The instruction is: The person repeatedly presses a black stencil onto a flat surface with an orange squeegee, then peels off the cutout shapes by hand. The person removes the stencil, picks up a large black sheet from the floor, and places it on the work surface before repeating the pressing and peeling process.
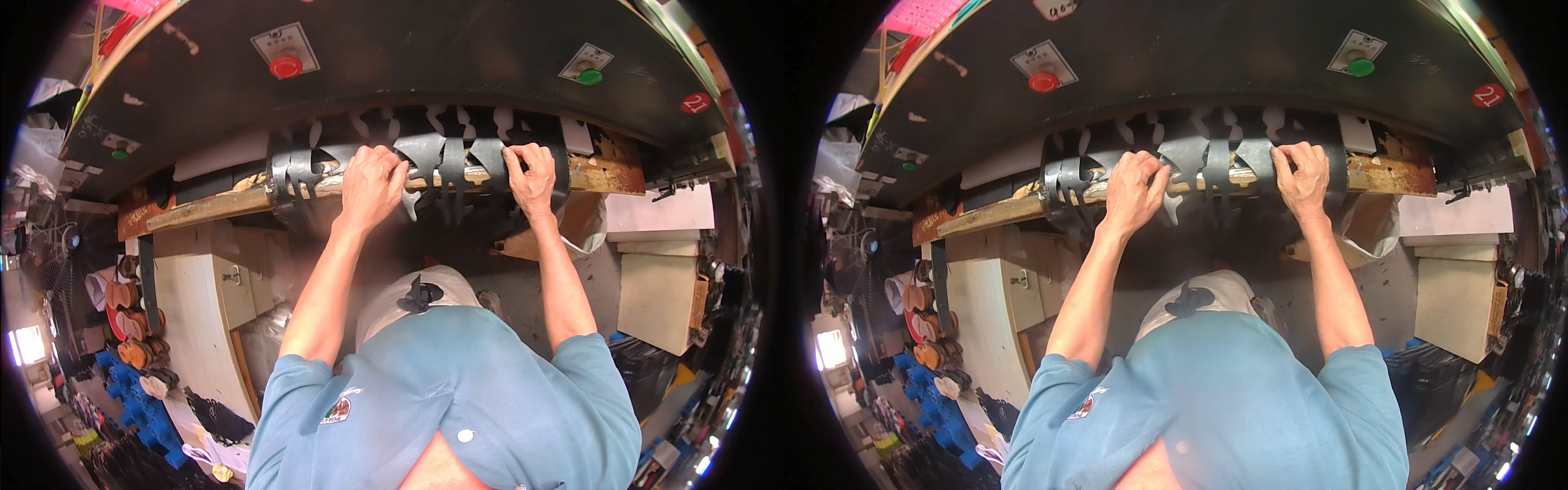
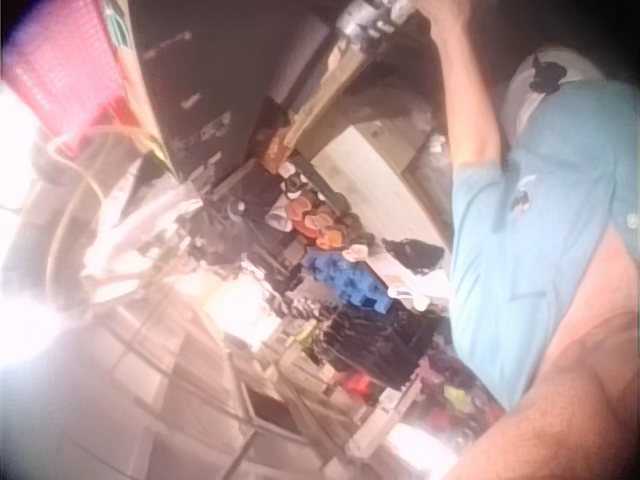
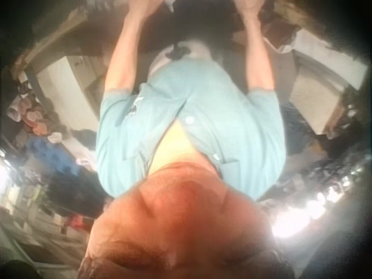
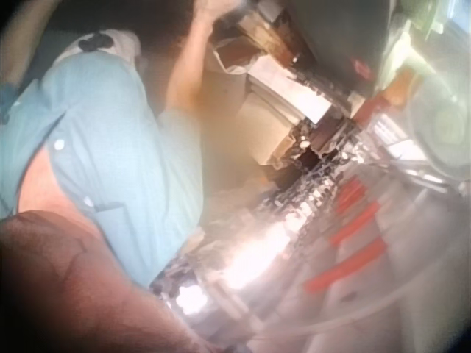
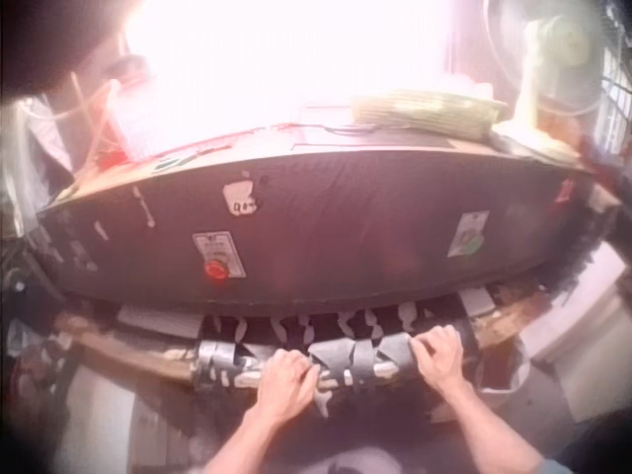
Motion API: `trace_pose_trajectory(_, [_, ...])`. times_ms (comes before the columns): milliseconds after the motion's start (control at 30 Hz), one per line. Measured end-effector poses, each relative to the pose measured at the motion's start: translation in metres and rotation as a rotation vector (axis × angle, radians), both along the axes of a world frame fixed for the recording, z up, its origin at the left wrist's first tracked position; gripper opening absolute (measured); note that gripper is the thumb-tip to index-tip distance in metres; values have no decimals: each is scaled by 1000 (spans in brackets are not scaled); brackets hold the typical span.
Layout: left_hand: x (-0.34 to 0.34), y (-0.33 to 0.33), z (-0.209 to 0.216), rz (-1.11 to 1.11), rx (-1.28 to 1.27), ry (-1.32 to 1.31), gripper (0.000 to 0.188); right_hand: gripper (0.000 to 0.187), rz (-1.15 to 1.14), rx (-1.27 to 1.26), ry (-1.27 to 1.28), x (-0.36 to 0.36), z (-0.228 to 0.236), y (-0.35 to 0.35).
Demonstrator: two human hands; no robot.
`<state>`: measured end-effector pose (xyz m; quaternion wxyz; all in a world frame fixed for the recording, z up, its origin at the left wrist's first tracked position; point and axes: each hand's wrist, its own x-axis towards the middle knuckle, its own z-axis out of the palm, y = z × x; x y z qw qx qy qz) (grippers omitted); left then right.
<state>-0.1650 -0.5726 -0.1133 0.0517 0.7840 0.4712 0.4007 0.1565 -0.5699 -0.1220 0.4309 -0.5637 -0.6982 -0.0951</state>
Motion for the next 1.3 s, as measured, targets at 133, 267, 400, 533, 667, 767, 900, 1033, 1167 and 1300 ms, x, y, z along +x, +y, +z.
trace_pose_trajectory(133, [-1, -18, -3, -18, -11, -39, 13, 6, 29, -61, 7, -4, 5, -21])
trace_pose_trajectory(267, [-2, -61, -5, -31, -109, -15, 13, 14, -56, -428, 264, -14, 26, -59])
trace_pose_trajectory(400, [-11, -103, -1, -134, -207, 6, 11, 32, 40, -253, 205, -46, 45, -65])
trace_pose_trajectory(533, [-37, -124, 11, -324, -430, -26, 9, 82, 257, -417, 258, -107, 43, -35])
trace_pose_trajectory(667, [-65, -107, 16, -98, -394, -250, 18, 104, 186, -465, -83, -170, 31, -36])
trace_pose_trajectory(767, [-68, -61, 5, 59, -192, -255, 29, 110, 99, -482, -138, -194, 25, -43])
trace_pose_trajectory(900, [-44, -40, -30, 113, -120, 46, 40, 100, 117, -468, -153, -186, 14, -49])
trace_pose_trajectory(1033, [-38, -46, -55, 115, -91, 133, 41, 96, 160, -546, -86, -169, 3, -50])
trace_pose_trajectory(1167, [-47, -38, -55, 109, -107, 131, 42, 95, 287, -716, 230, -148, 22, -32])
trace_pose_trajectory(1300, [-50, -24, -47, 118, -130, 127, 42, 98, 477, -937, 737, -113, 57, -10])
